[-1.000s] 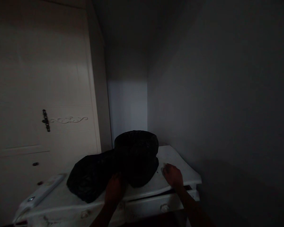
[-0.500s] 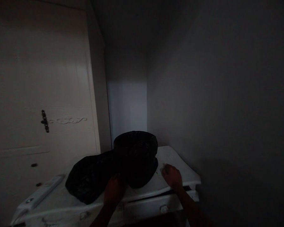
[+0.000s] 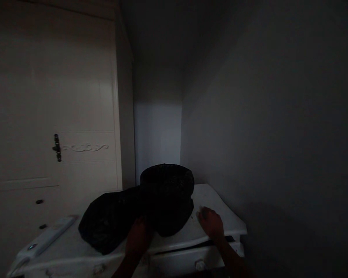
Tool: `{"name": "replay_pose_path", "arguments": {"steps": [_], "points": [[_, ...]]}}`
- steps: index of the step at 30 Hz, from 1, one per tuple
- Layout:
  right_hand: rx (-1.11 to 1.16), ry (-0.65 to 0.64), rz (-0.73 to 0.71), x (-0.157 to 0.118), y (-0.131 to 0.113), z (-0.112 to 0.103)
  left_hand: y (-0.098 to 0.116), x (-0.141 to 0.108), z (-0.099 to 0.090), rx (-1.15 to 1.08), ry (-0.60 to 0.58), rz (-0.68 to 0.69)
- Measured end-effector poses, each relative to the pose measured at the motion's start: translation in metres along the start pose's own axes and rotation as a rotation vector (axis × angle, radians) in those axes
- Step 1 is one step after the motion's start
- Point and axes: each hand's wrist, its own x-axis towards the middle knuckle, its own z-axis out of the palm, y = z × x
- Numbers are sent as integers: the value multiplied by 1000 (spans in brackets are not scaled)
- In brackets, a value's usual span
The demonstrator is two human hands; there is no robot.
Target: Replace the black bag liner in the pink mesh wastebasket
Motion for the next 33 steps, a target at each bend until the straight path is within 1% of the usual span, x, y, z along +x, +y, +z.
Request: {"name": "replay_pose_path", "arguments": {"steps": [6,11,16,21,24,27,33], "points": [[8,22,4,1,2,4,2,0,-2,-25,21,9],[0,25,-11,1,2,4,2,-1,-3,-13,-10,2],[-22,11,5,2,2,3,-1,1,2,-7,-3,-1],[-53,-4,-6,4,1,3,-3,1,8,-51,16,12],[-74,-7,5,4,0,3,-4,1,9,-18,18,13],[-86,-15,-1,5,0,1,-3,0,7,8,7,26],[-90,-10,2,3,-1,-1,3,-2,2,-1,21,-29]]}}
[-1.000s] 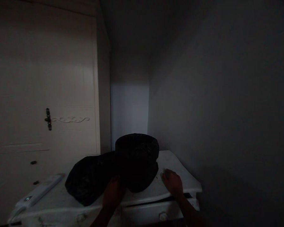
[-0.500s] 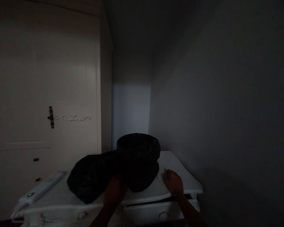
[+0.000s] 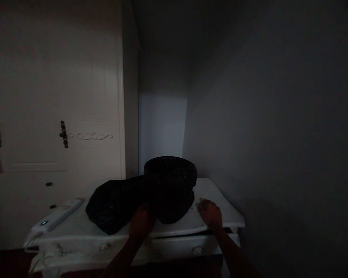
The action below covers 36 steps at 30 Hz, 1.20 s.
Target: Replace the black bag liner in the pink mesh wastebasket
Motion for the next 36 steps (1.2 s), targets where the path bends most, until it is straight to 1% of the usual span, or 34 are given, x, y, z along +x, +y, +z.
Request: {"name": "replay_pose_path", "arguments": {"steps": [5,10,15,20,29,36], "points": [[21,0,4,-3,-2,-6,0,0,0,15,-6,18],[-4,-33,32,-4,-6,-12,1,-1,-5,24,-15,38],[5,-14,35,-3,-5,-10,2,-1,-8,32,-37,17],[-1,-6,42,-4,-4,-8,-1,3,-6,17,-56,14],[-19,-37,31,-3,-5,-10,-1,3,-5,15,-43,21],[3,-19,46,-3,-4,-7,-3,3,-3,-9,-20,39]]}}
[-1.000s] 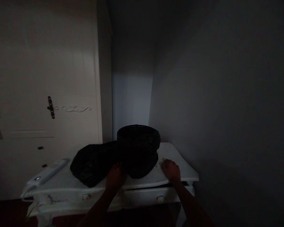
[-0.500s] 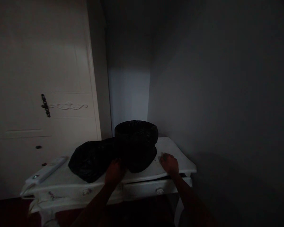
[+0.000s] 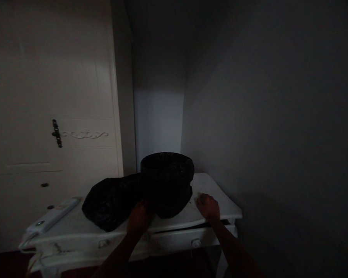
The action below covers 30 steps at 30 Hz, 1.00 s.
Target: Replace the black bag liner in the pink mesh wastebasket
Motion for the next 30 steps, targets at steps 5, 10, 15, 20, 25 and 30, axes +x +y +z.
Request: {"name": "replay_pose_path", "arguments": {"steps": [5,10,15,20,25,30], "points": [[4,12,-17,1,1,2,1,-2,-2,61,26,13],[25,35,-24,2,2,6,0,-3,2,-3,32,-19],[19,30,-23,2,3,7,-3,-2,7,-67,29,-4],[33,22,-31,2,3,5,-2,-3,5,-88,30,-30],[43,37,-23,2,4,7,0,-3,2,-36,-12,-25],[36,22,-20,2,3,6,-2,-2,4,-9,-10,-24]]}}
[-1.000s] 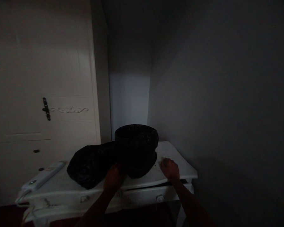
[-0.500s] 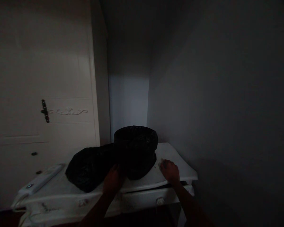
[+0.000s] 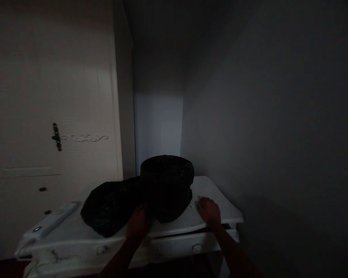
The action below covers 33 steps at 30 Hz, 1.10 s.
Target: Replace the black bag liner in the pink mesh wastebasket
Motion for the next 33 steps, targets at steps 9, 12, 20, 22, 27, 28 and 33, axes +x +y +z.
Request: {"name": "replay_pose_path", "arguments": {"steps": [9,12,20,22,27,28,33], "points": [[-13,-17,-9,-1,-2,-3,2,0,-3,7,-5,5],[-13,-17,-6,-1,-2,-4,1,0,-2,22,6,9],[-8,19,-11,0,0,3,-1,-2,1,19,37,20],[-3,17,-10,1,1,3,0,-2,-1,13,21,23],[0,18,-12,1,1,2,1,-1,-1,0,31,14],[-1,15,-10,0,1,2,1,-1,-1,-2,30,14],[-10,-3,-23,0,0,1,0,0,0,19,0,5]]}}
